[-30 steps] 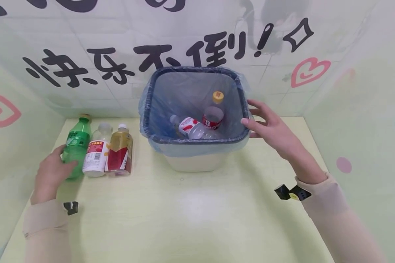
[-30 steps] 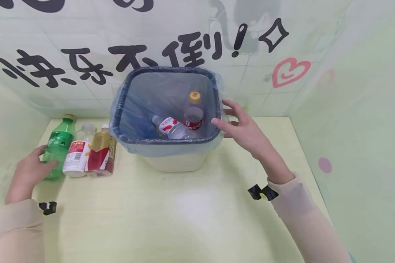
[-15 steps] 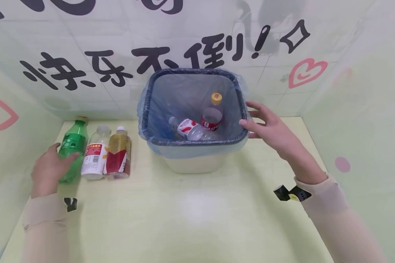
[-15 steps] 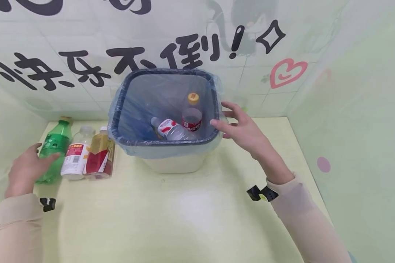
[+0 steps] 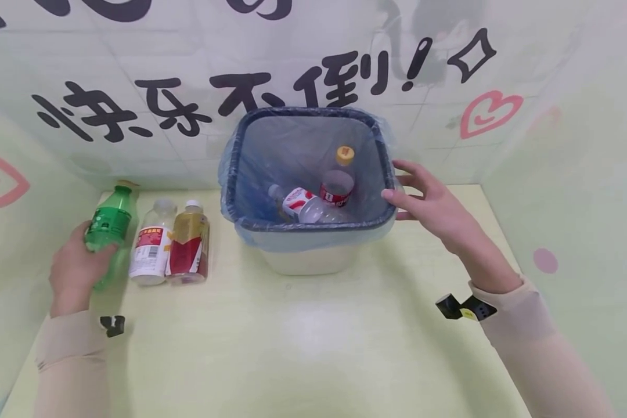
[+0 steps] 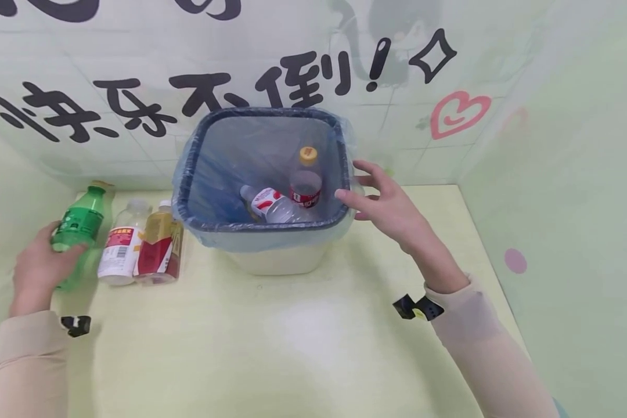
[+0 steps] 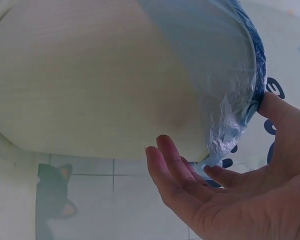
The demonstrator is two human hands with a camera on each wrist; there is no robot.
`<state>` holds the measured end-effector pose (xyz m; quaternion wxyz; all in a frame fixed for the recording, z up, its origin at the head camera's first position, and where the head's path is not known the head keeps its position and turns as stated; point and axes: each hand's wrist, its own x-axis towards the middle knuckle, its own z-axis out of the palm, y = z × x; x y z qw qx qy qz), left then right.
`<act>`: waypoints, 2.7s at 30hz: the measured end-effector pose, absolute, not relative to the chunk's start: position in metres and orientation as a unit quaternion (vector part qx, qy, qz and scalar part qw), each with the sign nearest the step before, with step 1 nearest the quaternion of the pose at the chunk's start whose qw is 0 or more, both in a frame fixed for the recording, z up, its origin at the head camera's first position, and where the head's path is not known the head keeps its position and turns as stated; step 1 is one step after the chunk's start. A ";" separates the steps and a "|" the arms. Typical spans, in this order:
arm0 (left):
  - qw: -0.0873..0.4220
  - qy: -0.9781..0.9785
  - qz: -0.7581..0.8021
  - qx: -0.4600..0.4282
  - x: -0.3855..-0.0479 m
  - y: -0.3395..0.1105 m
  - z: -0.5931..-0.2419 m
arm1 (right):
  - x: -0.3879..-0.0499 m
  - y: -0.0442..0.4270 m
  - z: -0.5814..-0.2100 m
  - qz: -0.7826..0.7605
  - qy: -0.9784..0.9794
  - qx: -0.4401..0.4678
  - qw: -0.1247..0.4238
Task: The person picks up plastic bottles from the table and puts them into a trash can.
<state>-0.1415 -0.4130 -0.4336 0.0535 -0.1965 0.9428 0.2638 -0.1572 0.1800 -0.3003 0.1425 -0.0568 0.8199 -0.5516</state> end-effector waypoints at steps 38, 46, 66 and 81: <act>0.015 0.913 0.391 -0.113 -0.114 -0.365 -0.361 | -0.159 0.178 -0.303 -0.585 0.798 -0.044 0.138; 0.003 0.887 0.453 -0.085 -0.116 -0.346 -0.358 | -0.159 0.177 -0.304 -0.593 0.792 -0.044 0.138; -0.099 0.788 0.607 -0.019 -0.128 -0.285 -0.343 | -0.160 0.176 -0.305 -0.599 0.788 -0.042 0.140; -0.161 0.725 0.662 0.102 -0.141 -0.257 -0.294 | -0.159 0.176 -0.308 -0.607 0.781 -0.044 0.141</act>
